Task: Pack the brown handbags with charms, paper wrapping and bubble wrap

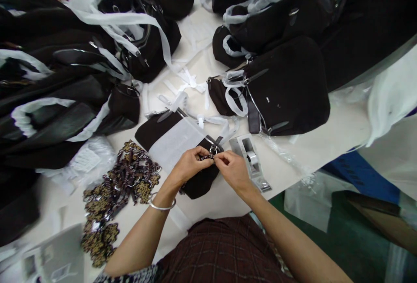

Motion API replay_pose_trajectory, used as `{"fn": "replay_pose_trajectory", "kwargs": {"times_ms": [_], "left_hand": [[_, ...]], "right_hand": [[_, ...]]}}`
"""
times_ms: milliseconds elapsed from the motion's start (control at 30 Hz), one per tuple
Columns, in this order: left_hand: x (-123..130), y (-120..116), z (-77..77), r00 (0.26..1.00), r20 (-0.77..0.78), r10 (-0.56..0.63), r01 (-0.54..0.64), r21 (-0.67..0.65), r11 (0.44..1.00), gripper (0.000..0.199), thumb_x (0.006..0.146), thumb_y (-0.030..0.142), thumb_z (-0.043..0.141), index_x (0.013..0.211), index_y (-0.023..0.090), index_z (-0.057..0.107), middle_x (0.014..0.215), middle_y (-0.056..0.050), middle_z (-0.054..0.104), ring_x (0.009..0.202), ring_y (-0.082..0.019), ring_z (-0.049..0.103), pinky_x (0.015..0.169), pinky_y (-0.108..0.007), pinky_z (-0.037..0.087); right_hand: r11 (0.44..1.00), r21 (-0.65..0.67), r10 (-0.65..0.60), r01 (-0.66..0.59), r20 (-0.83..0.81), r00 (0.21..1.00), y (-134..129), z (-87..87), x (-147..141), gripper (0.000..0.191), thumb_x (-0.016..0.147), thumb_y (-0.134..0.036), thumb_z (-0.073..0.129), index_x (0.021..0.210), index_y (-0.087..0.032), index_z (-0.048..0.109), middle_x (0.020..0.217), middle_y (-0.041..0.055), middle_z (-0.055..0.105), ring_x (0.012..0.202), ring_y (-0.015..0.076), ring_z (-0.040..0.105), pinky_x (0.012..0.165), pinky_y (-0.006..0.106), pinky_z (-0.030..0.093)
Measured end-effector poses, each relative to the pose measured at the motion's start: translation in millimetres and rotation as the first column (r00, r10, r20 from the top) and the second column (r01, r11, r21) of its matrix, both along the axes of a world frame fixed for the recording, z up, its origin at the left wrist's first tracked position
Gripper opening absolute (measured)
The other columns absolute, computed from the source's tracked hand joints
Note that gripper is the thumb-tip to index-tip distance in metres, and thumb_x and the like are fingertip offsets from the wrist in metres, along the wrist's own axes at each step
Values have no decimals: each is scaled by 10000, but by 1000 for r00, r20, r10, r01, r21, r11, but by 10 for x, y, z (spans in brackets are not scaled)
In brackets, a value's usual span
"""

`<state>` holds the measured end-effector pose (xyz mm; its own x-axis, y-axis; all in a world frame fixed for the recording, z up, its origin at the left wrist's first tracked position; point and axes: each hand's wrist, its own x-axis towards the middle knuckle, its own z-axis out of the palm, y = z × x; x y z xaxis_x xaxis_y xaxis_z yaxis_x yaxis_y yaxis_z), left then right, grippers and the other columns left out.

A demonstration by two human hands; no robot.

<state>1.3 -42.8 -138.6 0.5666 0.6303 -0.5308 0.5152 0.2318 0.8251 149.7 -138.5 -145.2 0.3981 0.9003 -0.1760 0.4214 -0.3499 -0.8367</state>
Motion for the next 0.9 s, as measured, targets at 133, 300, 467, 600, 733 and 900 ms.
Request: {"fn": "replay_pose_trajectory", "kwargs": {"times_ms": [133,300,467,600,733,900], "left_hand": [[-29,24,4,1000,3,0,0,-89,996,325,733,395,711,961,170,662,652,45,565,545,-84,459,484,-186,347],[-98,56,-65,999,41,-9,15,-161,987,392,736,438,722,1015,169,662,642,41,571,543,-91,493,487,-191,390],[-123,72,-108,999,52,1,10,-215,977,386,736,418,727,1026,167,683,708,16,619,573,-92,513,514,-200,429],[-108,57,-85,999,42,2,6,-202,979,392,735,413,723,1040,169,681,668,25,602,569,-101,520,513,-208,442],[-79,31,-41,999,37,-18,23,-144,989,388,732,403,721,1035,165,674,691,20,614,561,-97,518,499,-201,433],[-35,2,1,999,27,-46,48,-88,995,335,778,419,668,994,164,684,773,-5,650,561,-92,522,489,-198,437]], "right_hand": [[999,-24,-32,31,-10,999,18,6,-35,154,812,-230,582,751,-215,723,756,21,692,669,163,604,658,280,439],[998,-39,-56,55,-18,998,-5,-17,-69,159,815,-252,582,745,-215,719,760,22,695,667,163,603,660,283,444],[989,-96,-119,112,-69,991,-28,-45,-100,168,812,-293,592,743,-215,723,755,21,699,674,170,609,649,286,450],[957,-190,-265,217,-278,924,-25,-73,-173,189,780,-353,627,780,-194,729,668,19,675,572,158,574,535,272,431],[919,-272,-390,287,-506,769,-54,-140,-237,290,748,-439,667,837,-168,721,573,-5,603,462,119,474,426,245,345],[931,-248,-366,269,-608,705,-98,-195,-236,291,734,-442,691,844,-173,704,578,-19,560,487,107,458,413,223,325]]}}
